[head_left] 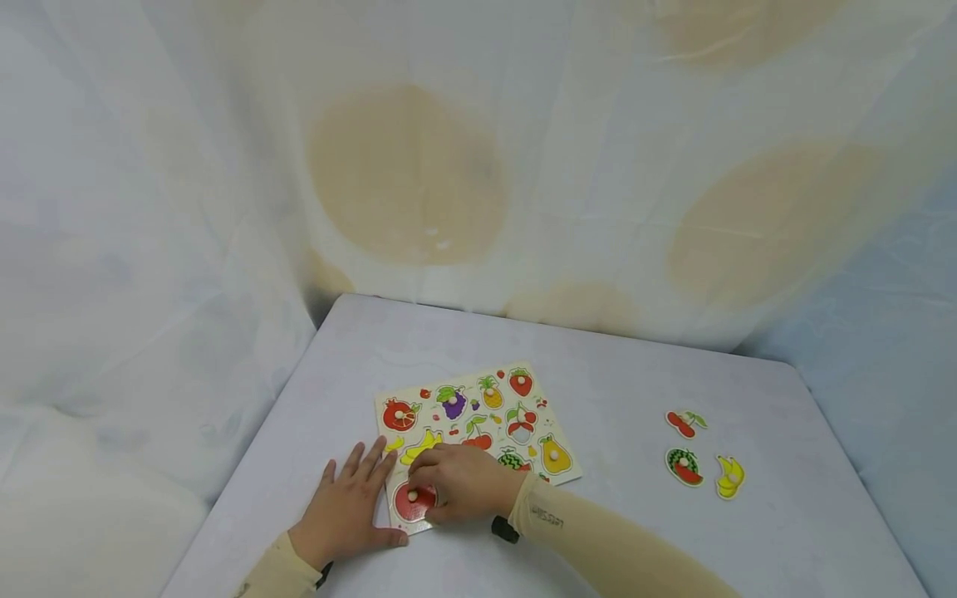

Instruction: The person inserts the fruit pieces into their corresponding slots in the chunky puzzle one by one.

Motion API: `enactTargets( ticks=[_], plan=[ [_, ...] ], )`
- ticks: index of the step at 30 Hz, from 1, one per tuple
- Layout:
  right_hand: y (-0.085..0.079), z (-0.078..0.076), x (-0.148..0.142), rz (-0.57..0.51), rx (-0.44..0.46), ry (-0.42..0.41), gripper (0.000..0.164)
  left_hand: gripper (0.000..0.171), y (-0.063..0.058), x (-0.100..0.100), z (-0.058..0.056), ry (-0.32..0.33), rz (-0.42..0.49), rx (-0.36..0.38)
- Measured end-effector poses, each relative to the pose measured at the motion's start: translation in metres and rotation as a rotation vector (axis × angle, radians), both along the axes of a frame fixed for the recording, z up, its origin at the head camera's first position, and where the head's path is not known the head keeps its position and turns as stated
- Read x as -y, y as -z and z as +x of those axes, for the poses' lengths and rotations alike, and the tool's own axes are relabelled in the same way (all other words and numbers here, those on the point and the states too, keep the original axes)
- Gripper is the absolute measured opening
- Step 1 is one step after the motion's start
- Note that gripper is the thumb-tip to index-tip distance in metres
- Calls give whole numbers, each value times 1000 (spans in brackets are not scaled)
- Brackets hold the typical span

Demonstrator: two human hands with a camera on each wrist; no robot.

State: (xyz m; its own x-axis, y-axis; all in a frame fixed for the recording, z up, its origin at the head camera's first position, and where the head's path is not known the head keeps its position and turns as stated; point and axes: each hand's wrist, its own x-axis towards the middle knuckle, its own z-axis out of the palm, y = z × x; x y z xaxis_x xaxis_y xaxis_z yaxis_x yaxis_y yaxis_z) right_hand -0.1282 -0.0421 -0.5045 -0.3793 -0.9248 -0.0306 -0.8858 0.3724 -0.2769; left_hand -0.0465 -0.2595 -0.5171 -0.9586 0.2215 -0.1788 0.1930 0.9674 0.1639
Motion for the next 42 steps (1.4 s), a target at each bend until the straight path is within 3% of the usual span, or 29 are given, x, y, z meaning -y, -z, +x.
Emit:
enactTargets(
  ticks=[8, 14, 28, 36, 42],
  plan=[
    [-10, -3, -22, -38, -11, 61, 38, 118, -6, 3, 3, 2, 2, -7],
    [-15, -11, -60, -75, -36, 125, 35, 118, -4, 2, 4, -1, 10, -30],
    [-23, -14, -179, -40, -13, 506, 39, 119, -5, 5, 6, 1, 1, -30],
    [-17, -7, -234, -12, -10, 687, 41, 119, -4, 4, 6, 4, 0, -23],
    [-11, -3, -268, 12, -21, 745, 41, 119, -3, 5, 6, 7, -2, -18]
  ],
)
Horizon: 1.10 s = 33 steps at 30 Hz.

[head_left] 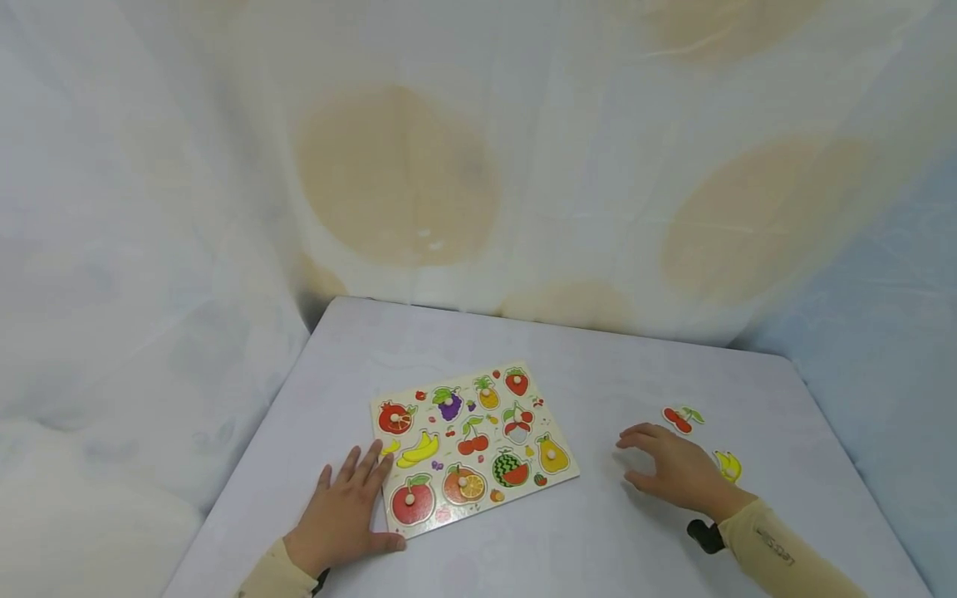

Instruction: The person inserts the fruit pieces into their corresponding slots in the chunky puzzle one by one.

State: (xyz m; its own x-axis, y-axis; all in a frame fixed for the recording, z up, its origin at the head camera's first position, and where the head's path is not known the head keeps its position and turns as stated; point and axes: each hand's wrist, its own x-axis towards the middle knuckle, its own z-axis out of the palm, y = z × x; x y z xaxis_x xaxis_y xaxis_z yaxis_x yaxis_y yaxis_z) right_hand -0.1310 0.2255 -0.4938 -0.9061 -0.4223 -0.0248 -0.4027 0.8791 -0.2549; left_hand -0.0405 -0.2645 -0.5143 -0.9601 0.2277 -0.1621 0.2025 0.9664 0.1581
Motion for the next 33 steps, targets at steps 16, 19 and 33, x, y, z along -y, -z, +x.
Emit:
enactTargets(
  ticks=[16, 19, 33],
  plan=[
    [2, 11, -65, -28, -57, 128, 49, 119, -1, 2, 1, -7, -2, 15],
    [5, 12, -68, -9, -49, 133, 51, 119, -2, 2, 1, -10, -2, 13],
    [18, 8, -77, 56, -40, 161, 49, 118, -2, 0, 1, -1, 10, -7]
  ],
)
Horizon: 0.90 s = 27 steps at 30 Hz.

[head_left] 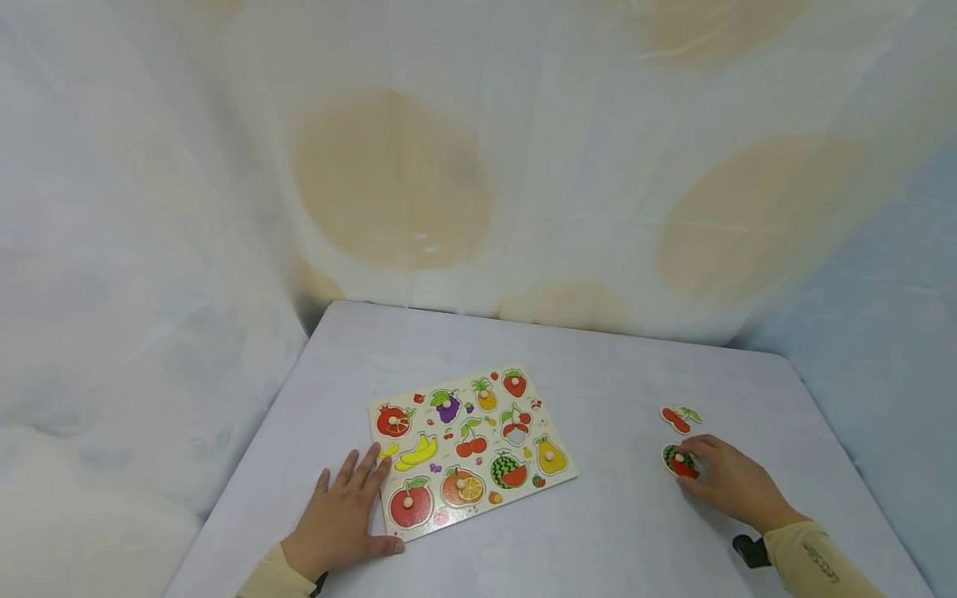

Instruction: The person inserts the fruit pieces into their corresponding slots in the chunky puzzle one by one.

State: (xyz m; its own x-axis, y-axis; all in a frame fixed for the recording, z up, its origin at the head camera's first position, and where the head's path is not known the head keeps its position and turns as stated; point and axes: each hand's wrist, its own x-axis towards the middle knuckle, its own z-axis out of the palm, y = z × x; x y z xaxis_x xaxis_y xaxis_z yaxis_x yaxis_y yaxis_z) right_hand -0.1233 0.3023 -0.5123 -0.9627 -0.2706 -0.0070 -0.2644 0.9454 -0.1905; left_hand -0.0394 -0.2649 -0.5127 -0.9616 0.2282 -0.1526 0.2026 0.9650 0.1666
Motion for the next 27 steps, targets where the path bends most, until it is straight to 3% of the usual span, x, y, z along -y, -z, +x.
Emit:
enactTargets(
  ticks=[27],
  plan=[
    [5, -10, -1, -51, 19, 14, 48, 118, -3, 0, 2, 5, -4, -4]
  ],
)
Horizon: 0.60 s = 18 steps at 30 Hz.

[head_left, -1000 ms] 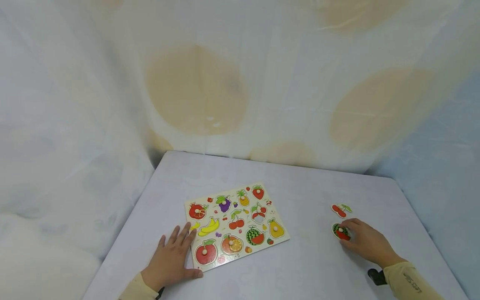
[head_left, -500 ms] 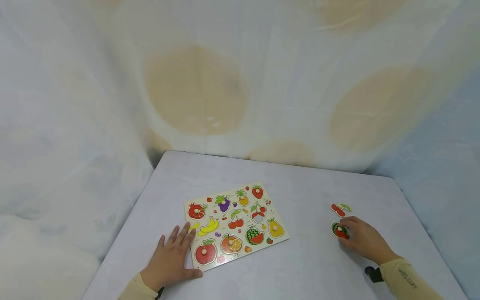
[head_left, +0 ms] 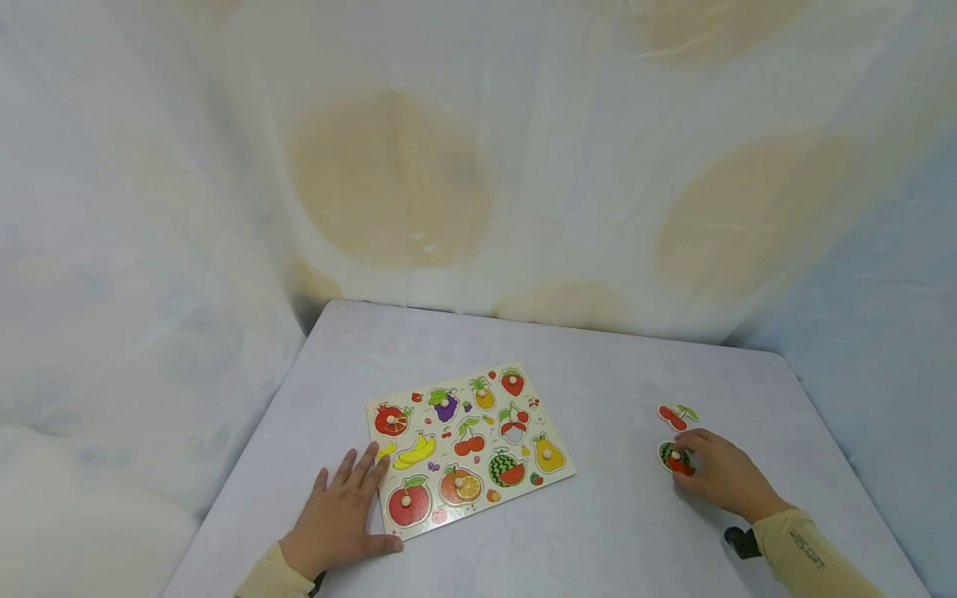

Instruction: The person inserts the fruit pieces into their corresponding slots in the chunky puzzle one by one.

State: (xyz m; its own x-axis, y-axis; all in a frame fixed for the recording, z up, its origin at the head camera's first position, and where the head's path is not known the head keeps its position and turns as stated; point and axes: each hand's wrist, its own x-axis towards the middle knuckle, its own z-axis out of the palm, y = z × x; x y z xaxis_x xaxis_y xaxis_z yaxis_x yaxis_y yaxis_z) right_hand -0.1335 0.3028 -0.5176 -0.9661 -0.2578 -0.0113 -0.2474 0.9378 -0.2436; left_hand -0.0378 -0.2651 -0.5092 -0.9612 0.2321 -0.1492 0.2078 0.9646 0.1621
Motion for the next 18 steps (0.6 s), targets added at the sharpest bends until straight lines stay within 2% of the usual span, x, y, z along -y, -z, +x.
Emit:
enactTargets(
  ticks=[5, 18],
  plan=[
    [2, -1, 2, -7, -31, -15, 44, 119, -1, 0, 0, -8, -11, 8],
    [-2, -1, 7, -10, -4, -5, 43, 118, -3, -1, 0, -5, -8, 12]
  ],
)
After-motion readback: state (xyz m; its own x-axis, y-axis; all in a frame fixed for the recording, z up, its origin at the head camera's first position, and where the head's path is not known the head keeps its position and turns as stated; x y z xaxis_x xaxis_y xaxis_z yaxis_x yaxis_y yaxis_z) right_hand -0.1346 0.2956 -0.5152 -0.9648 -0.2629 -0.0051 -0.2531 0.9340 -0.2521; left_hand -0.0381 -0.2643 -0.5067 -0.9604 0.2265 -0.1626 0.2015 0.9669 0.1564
